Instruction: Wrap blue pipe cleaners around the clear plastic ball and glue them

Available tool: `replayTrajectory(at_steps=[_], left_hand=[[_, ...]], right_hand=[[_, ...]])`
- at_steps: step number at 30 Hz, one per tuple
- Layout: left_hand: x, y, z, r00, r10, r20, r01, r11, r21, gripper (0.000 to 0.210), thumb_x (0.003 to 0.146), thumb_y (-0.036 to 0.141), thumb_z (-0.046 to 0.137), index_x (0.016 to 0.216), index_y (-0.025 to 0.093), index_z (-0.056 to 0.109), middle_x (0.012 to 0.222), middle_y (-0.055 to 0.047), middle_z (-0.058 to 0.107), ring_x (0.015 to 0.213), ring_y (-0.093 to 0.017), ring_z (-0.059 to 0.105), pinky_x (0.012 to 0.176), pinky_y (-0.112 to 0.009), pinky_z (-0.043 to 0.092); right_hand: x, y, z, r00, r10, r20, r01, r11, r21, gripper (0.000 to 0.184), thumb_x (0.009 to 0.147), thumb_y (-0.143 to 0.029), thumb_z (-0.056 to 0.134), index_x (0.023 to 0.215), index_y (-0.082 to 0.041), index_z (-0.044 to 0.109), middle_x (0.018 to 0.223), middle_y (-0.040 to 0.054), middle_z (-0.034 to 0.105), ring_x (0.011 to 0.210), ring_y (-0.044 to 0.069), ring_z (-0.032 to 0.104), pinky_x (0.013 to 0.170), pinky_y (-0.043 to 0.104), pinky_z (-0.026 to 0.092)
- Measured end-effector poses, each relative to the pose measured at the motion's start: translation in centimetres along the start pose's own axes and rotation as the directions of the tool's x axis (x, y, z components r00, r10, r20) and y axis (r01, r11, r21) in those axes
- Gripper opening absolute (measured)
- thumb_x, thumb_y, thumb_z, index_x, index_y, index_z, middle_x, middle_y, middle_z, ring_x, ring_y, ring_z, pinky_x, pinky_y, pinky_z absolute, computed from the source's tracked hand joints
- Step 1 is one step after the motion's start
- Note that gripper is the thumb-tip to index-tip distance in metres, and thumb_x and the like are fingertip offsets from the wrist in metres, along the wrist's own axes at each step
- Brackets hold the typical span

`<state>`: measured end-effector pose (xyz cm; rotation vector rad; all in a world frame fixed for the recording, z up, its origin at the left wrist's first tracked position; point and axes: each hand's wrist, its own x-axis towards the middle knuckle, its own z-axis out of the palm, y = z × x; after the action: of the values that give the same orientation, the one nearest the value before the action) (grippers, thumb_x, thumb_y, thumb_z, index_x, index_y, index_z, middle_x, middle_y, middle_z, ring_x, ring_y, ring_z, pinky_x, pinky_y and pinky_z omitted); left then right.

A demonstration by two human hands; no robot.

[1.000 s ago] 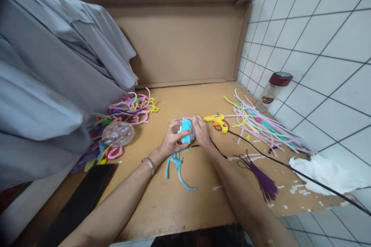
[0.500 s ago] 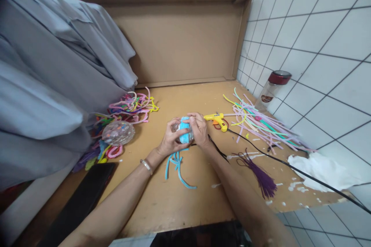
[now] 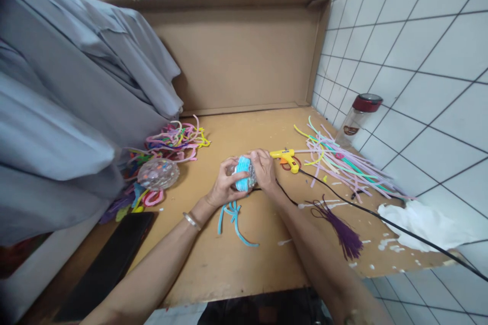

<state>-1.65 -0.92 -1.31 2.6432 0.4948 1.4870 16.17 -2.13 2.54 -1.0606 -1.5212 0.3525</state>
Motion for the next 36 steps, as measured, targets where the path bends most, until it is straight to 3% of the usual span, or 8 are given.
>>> replayTrajectory(at_steps=[7,15,25,31,36], left_hand=[[0.4,0.4,-0.2,1.0,0.013,-0.014,-0.014,1.0,-0.027,0.047,0.076,0.029,0.082,0.12,0.023,0.064,0.133,-0.011,0.037,0.137,-0.034,0.04,0.11,-0.057,0.046],[0.1,0.0,0.1,1.0,-0.016,0.005,0.016,1.0,-0.002,0.049,0.075,0.031,0.083,0.12,0.025,0.066,0.133,-0.011,0.037,0.137,-0.035,0.041,0.111,-0.058,0.045],[0.4,0.2,-0.1,1.0,0.013,-0.012,-0.013,1.0,-0.001,0.044,0.077,0.033,0.081,0.117,0.022,0.067,0.133,-0.012,0.039,0.135,-0.033,0.042,0.111,-0.056,0.045],[0.9,0.8,-0.2,0.999,0.002,-0.049,-0.002,1.0,0.004,0.046,0.075,0.027,0.082,0.118,0.022,0.065,0.132,-0.011,0.038,0.135,-0.032,0.043,0.11,-0.053,0.048],[0.6,0.5,-0.2,0.999,-0.006,-0.031,0.006,1.0,0.017,0.049,0.073,0.027,0.084,0.118,0.023,0.064,0.132,-0.011,0.037,0.135,-0.034,0.044,0.11,-0.055,0.047]], right_hand=[[-0.6,-1.1,0.3,0.994,-0.085,-0.068,0.086,0.996,0.023,0.063,0.102,-0.061,0.031,0.079,-0.026,0.079,0.093,0.0061,0.074,0.098,0.022,0.064,0.094,0.041,0.047],[-0.5,0.1,0.5,0.995,0.042,-0.089,-0.042,0.999,-0.001,0.071,0.099,-0.069,0.025,0.085,-0.027,0.08,0.102,0.0084,0.072,0.103,0.024,0.061,0.096,0.042,0.047],[-1.0,-1.2,0.7,0.99,-0.069,-0.122,0.083,0.991,0.109,0.057,0.1,-0.059,0.039,0.075,-0.024,0.078,0.098,0.0091,0.071,0.101,0.023,0.064,0.095,0.042,0.048],[-0.8,0.3,0.9,0.99,0.102,-0.102,-0.095,0.993,0.066,0.068,0.099,-0.066,0.027,0.091,-0.025,0.08,0.103,0.0088,0.074,0.103,0.024,0.063,0.097,0.042,0.048],[-0.7,0.6,0.8,0.994,0.058,-0.095,-0.06,0.998,-0.01,0.07,0.099,-0.068,0.025,0.09,-0.025,0.081,0.104,0.0095,0.074,0.104,0.025,0.063,0.098,0.043,0.047]])
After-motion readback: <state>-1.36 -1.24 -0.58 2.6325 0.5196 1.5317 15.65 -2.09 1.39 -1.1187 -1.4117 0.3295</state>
